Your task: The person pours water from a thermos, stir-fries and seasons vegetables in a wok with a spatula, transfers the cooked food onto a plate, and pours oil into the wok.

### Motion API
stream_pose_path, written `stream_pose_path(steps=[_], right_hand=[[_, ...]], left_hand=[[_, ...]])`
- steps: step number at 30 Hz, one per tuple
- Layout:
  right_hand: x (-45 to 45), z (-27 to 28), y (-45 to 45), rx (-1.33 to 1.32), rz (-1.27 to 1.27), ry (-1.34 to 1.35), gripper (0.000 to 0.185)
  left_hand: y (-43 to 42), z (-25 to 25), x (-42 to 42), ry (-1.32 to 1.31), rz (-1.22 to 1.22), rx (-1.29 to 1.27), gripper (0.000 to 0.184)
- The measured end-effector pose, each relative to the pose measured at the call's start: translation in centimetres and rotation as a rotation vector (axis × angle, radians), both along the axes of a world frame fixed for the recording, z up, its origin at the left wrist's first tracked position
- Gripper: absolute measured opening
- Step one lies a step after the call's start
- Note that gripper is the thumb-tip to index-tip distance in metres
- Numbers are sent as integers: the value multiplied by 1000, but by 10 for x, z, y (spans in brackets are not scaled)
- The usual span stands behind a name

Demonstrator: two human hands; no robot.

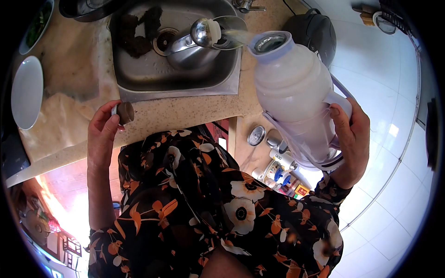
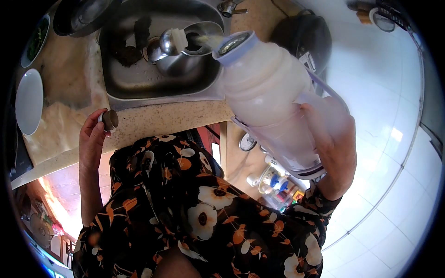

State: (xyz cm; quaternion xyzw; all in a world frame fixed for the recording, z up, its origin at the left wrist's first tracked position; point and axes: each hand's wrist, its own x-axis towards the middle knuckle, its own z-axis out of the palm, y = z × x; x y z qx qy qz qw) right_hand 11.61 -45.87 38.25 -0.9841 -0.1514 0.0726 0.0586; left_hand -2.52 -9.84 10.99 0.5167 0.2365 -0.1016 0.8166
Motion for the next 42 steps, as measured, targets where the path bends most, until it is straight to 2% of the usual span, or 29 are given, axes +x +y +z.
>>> stream_pose_path(steps=[19, 22, 37, 42], right_hand=[[1, 8, -4, -76, -30, 41, 40], [1, 7, -7, -102, 29, -18, 39], [3, 11, -9, -70, 63, -15, 40], [4, 18, -6, 9, -19, 57, 39]], left_hand=[[-2, -2, -2, -2, -7, -10, 43], [-4, -3, -3, -4, -5, -13, 43], [-8, -5, -2, 6, -14, 4, 40], [-9, -6, -2, -1, -13, -20, 41]])
